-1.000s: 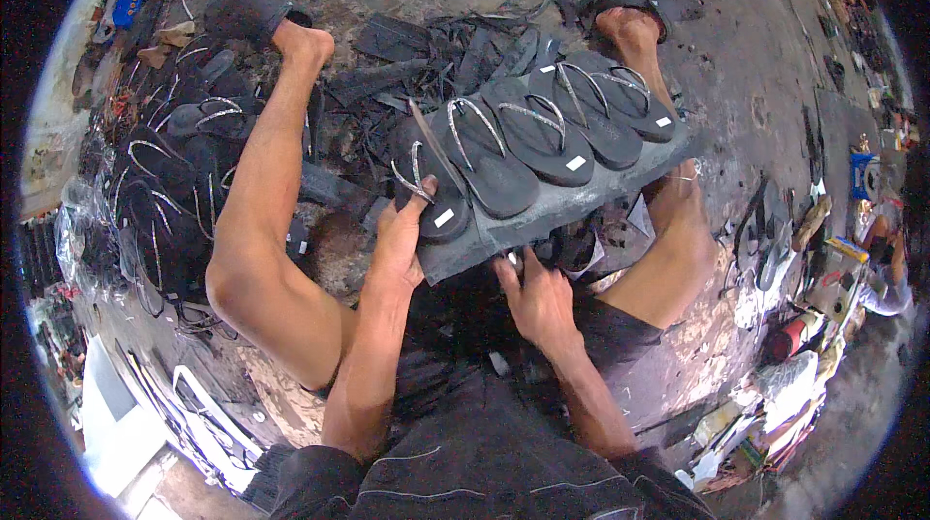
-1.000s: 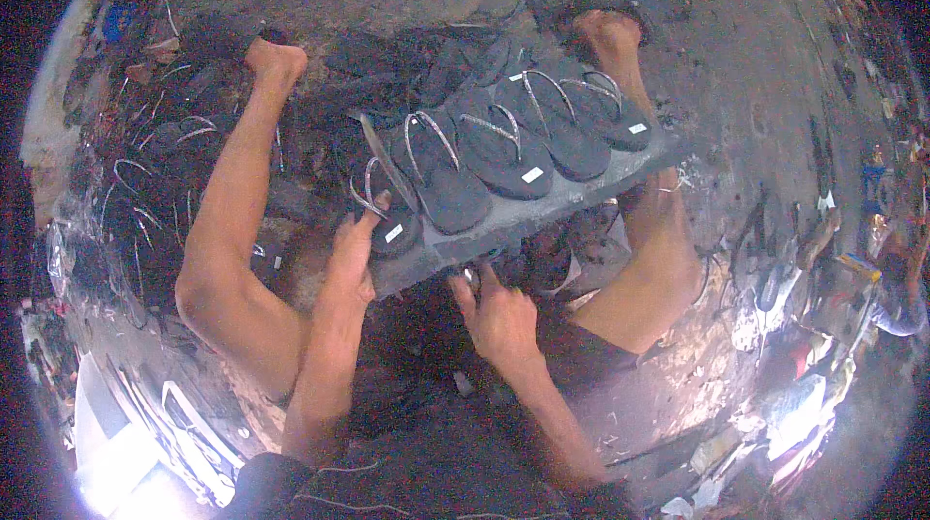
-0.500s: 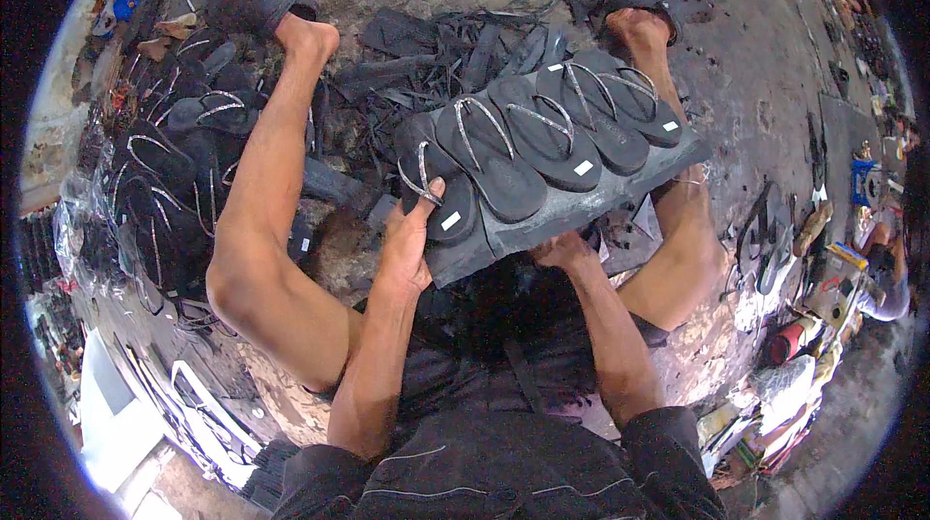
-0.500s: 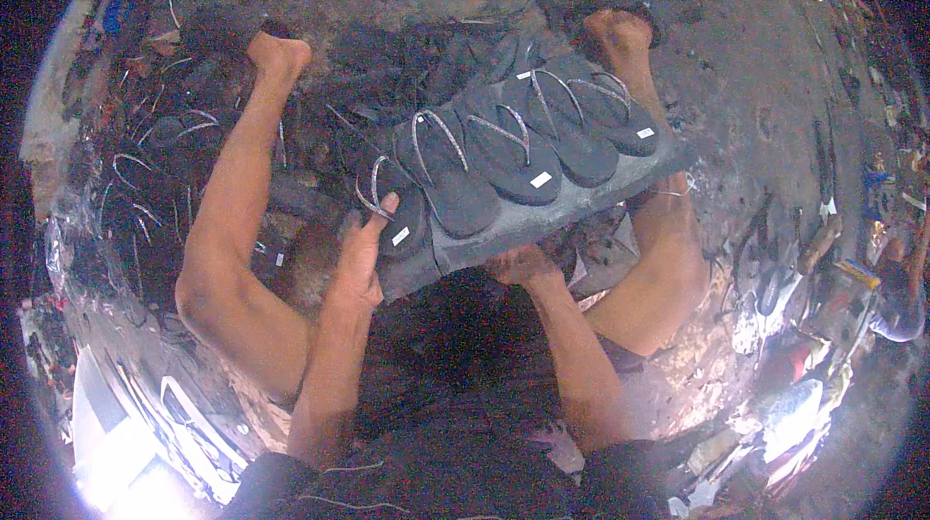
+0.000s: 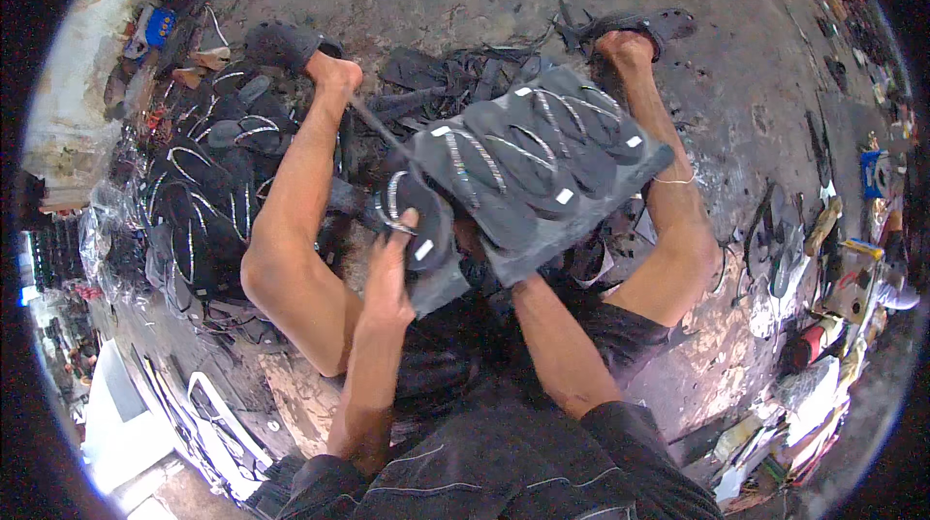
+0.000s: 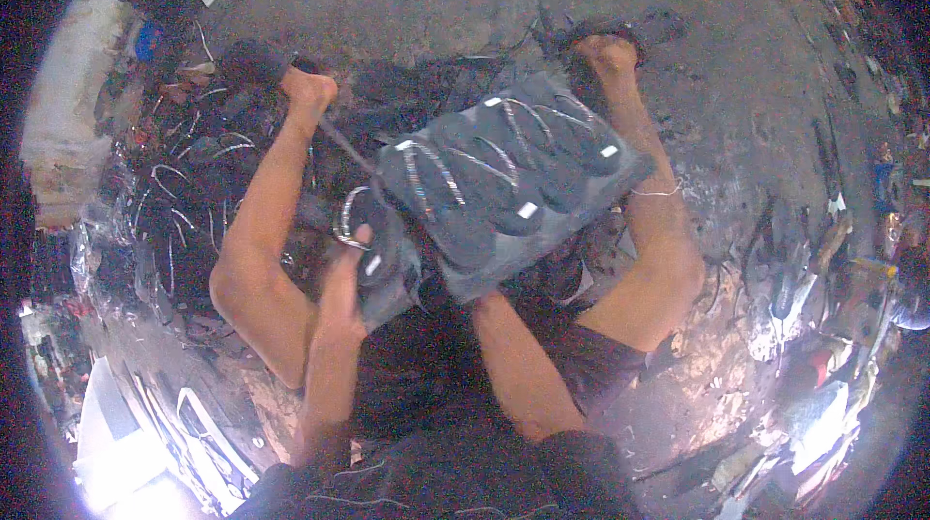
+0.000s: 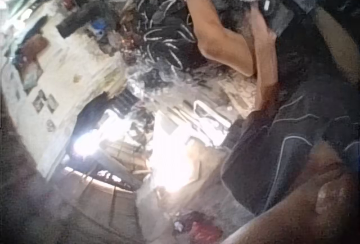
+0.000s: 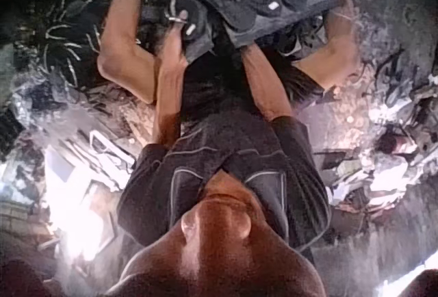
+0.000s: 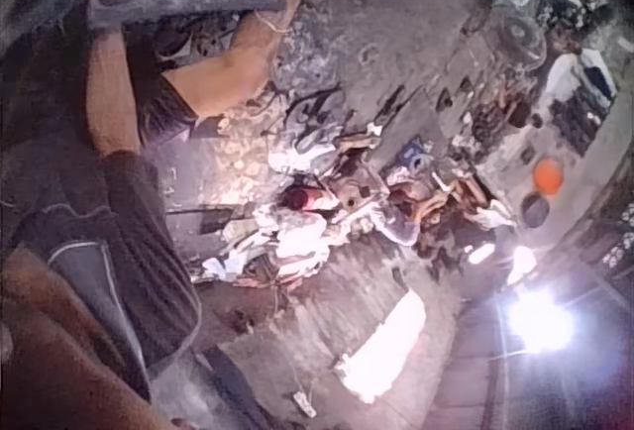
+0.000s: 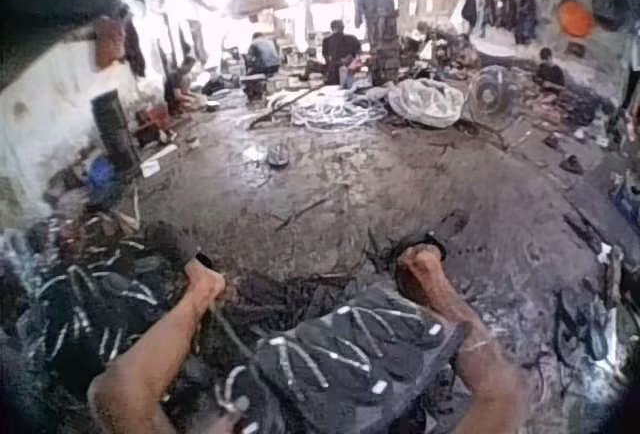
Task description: The person sits on the floor and uses a knife to trim excess material from the straps of black sandals. The person repeatedly picks up sandals, cuts the straps, and places them back on a pile.
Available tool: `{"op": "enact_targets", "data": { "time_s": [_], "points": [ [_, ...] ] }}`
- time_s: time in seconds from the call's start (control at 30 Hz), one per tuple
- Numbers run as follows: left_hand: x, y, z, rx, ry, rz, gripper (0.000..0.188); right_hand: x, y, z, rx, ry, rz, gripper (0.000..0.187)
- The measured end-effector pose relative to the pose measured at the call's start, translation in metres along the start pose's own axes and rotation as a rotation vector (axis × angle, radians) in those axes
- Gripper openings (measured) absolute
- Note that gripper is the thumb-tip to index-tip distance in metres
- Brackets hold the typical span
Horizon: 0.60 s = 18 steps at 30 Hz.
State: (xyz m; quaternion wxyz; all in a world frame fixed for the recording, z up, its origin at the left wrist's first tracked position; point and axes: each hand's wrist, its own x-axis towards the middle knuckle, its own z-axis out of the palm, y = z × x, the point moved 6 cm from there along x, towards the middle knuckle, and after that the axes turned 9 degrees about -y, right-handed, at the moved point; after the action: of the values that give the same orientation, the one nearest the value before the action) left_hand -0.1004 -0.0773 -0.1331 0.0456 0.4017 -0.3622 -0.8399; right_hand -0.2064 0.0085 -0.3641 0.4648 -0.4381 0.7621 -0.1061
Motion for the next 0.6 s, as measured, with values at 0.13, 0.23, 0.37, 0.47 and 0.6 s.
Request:
{"op": "enact_targets", "data": {
  "time_s": [0.13, 0.23, 0.37, 0.47, 0.6],
  "points": [
    [-0.051, 0.039, -0.003, 0.066, 0.025, 0.137, 0.047, 0.036, -0.058, -0.041, 0.140, 0.078, -0.039, 0.032],
    [-0.086, 0.034, -0.006, 0.631, 0.139, 0.148, 0.070, 0.029, -0.039, -0.099, 0.415, 0.186, 0.008, 0.033],
    [-0.142, 0.054, -0.031, 0.452, 0.086, 0.296, 0.065, -0.031, -0.112, -0.080, 1.025, 0.038, -0.279, 0.035],
    [-0.169, 0.070, -0.031, 0.460, -0.008, 0.345, 0.062, -0.156, -0.170, -0.065, 1.151, 0.024, -0.397, 0.038],
    [-0.186, 0.054, 0.008, 0.810, -0.126, 0.511, 0.058, -0.264, -0.175, -0.163, 1.435, 0.662, -0.534, 0.034]
  ]
}}
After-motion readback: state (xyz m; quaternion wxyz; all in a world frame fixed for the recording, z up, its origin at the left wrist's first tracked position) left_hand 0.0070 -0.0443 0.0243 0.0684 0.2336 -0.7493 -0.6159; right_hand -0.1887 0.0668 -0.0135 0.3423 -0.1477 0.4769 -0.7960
